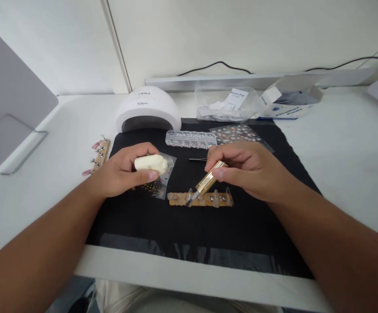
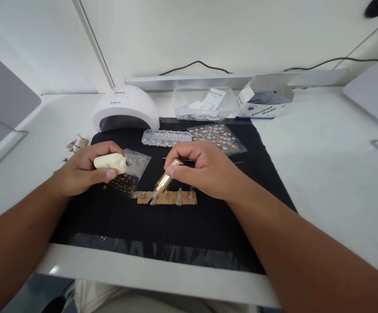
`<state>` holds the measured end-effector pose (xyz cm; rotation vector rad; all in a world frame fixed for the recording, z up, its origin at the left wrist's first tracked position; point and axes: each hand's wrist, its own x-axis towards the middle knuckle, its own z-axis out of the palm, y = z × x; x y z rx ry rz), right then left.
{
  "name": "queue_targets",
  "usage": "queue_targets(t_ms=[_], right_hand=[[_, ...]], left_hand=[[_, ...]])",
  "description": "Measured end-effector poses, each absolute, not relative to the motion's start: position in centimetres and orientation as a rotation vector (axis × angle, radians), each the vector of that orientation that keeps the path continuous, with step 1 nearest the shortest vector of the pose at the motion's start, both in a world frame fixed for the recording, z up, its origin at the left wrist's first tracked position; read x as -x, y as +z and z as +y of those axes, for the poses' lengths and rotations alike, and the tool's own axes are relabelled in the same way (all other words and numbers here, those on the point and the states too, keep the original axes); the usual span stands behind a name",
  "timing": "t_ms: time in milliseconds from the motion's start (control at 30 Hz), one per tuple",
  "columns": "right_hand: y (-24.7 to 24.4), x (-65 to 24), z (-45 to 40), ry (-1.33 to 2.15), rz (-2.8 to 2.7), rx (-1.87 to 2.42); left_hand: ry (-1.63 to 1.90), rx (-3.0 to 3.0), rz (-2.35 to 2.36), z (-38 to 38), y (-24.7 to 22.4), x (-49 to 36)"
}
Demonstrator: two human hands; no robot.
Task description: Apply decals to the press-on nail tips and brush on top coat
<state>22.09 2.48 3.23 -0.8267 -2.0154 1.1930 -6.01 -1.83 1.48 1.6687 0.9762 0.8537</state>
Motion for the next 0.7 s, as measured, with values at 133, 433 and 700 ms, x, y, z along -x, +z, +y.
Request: queue_targets(t_ms=[133,433,700], right_hand=[[3.36,-22.03,2.47,1.166,-2.064,0.865],[3.31,-22.25,2.64,1.154,-2.067,0.893],[3.11,-22.35,2.53,1.222,-2.044,0.844]], left_hand=[[0.845,-1.667,0.980,-1.85,1.61,5.95],[0.829,-1.677,0.999,-1.95,1.42,6.24],[0.841,-1.691,0.991,-1.88,1.52,6.18]])
